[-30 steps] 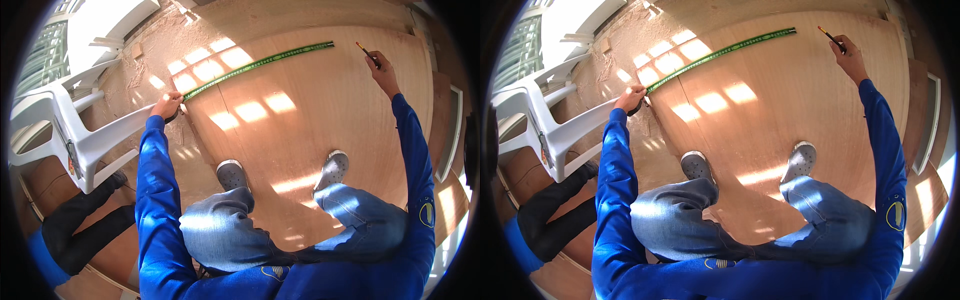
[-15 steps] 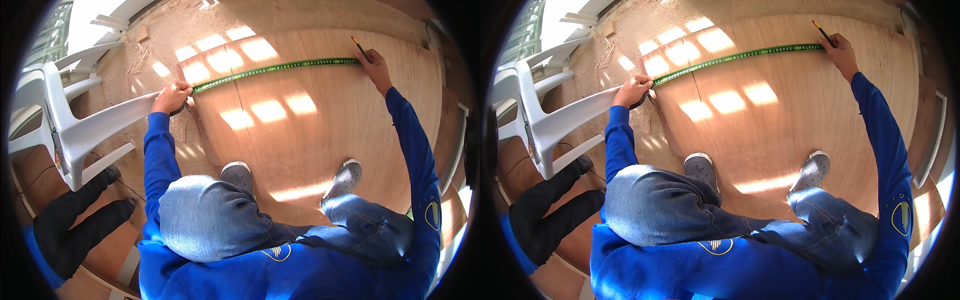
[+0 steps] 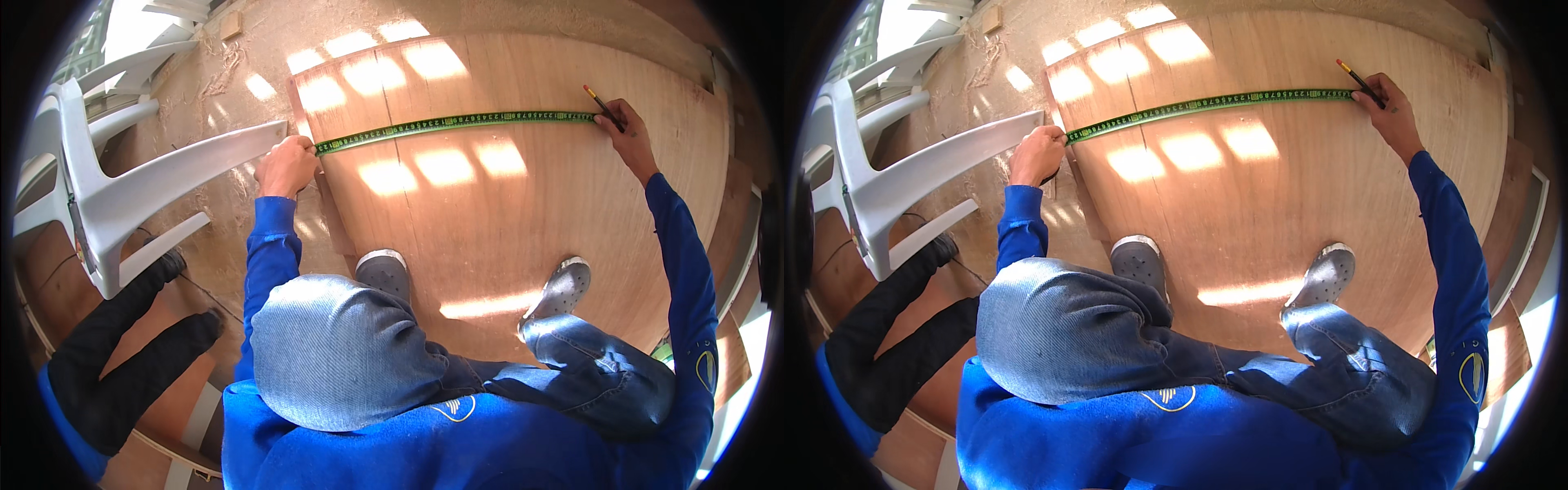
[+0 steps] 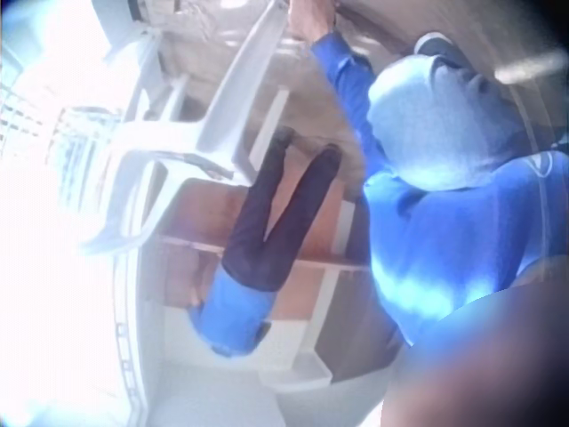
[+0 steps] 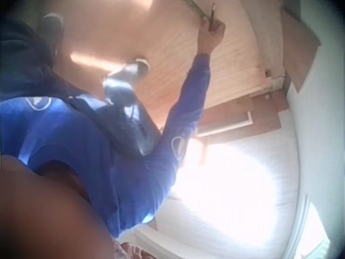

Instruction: The person measures and marks a large plywood sheet on the floor using a tape measure and pencil. They also position a thin wooden strip along the marked line to guide the next step.

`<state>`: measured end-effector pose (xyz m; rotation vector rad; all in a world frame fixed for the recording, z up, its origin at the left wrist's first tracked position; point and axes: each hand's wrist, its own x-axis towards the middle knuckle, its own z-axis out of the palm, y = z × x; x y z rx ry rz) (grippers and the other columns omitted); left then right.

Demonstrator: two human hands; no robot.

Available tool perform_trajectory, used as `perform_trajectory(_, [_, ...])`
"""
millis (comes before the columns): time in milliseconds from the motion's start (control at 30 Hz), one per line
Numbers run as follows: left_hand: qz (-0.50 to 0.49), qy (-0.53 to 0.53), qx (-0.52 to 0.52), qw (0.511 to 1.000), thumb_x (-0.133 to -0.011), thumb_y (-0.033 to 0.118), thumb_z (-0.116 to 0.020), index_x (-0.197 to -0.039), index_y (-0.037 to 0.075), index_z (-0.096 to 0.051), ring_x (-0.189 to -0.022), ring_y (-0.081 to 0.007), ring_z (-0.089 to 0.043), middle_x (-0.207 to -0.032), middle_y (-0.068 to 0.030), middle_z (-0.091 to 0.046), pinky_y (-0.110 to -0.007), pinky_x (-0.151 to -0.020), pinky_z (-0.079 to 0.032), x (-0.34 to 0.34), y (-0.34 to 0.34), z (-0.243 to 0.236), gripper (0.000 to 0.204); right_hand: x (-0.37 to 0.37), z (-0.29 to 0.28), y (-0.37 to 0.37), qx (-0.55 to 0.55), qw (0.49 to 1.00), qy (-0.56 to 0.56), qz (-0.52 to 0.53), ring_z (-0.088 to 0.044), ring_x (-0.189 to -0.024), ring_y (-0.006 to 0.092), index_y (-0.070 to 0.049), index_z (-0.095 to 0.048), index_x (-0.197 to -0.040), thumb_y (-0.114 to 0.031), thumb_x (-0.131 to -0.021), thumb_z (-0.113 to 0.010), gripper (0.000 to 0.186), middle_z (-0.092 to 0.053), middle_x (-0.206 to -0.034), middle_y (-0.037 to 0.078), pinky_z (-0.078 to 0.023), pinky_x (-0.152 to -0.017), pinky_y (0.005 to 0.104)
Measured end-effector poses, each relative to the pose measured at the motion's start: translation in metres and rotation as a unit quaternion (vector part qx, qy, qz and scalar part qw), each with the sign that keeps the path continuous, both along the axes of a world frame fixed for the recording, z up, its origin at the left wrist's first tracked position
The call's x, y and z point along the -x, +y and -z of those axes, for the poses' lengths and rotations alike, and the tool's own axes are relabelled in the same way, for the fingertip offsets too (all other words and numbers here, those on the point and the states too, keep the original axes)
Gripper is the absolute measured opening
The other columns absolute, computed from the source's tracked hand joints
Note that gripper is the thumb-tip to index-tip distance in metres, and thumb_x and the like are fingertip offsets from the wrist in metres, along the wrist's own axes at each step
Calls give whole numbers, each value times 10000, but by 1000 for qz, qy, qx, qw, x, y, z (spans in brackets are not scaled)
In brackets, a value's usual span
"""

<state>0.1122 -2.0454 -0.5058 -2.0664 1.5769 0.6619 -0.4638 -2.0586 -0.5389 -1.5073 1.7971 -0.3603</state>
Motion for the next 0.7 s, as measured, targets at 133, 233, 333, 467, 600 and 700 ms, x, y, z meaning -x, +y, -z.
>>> perform_trajectory(133, [-60, 110, 7, 992, -918, 312, -626, -1086, 148, -747, -1044, -340, -669, -1101, -172, -707, -412, -892, -512, -24, 5, 13, 264, 0, -5, 0, -7, 1000, 18, -25, -551, -802, 81, -23, -602, -1022, -167, -915, -729, 220, -626, -834, 4, -433, -746, 250])
perform_trajectory(233, [-28, 176, 18, 984, -922, 268, -644, -1042, 51, -725, -838, -280, -680, -885, -174, -713, -360, -773, -509, -41, 3, 26, 260, -3, -7, 0, -11, 1000, 13, -21, -554, -813, 88, -21, -603, -1025, -176, -916, -728, 227, -626, -849, 7, -437, -765, 254])
perform_trajectory(333, [-6, 207, 22, 978, -921, 246, -638, -1038, 17, -719, -784, -240, -653, -833, -146, -703, -355, -755, -503, -48, 1, 32, 270, -3, -7, -1, -17, 1000, 8, -20, -564, -829, 97, -18, -602, -1026, -182, -915, -729, 235, -633, -867, 12, -441, -781, 260])
perform_trajectory(467, [-12, 228, -16, 973, -917, 204, -635, -1041, -11, -709, -762, -211, -631, -813, -120, -693, -352, -737, -497, -52, -6, 32, 260, 1, -5, -4, -30, 999, 8, -25, -569, -842, 100, -16, -600, -1028, -185, -915, -729, 241, -639, -884, 16, -441, -787, 265])
perform_trajectory(600, [10, 246, -109, 963, -915, 243, -632, -1120, 49, -719, -846, -264, -671, -903, -125, -725, -366, -812, -509, -58, -21, 29, 296, 5, 0, -6, -31, 999, 1, -30, -563, -847, 97, -16, -598, -1026, -191, -910, -734, 250, -634, -885, 14, -434, -785, 262])
perform_trajectory(700, [8, 241, -104, 965, -916, 243, -626, -1117, 51, -722, -828, -243, -659, -874, -108, -720, -359, -805, -505, -57, -24, 26, 294, 6, 2, -6, -30, 999, -12, -29, -553, -837, 96, -19, -595, -1020, -194, -905, -738, 254, -625, -875, 9, -428, -774, 262])
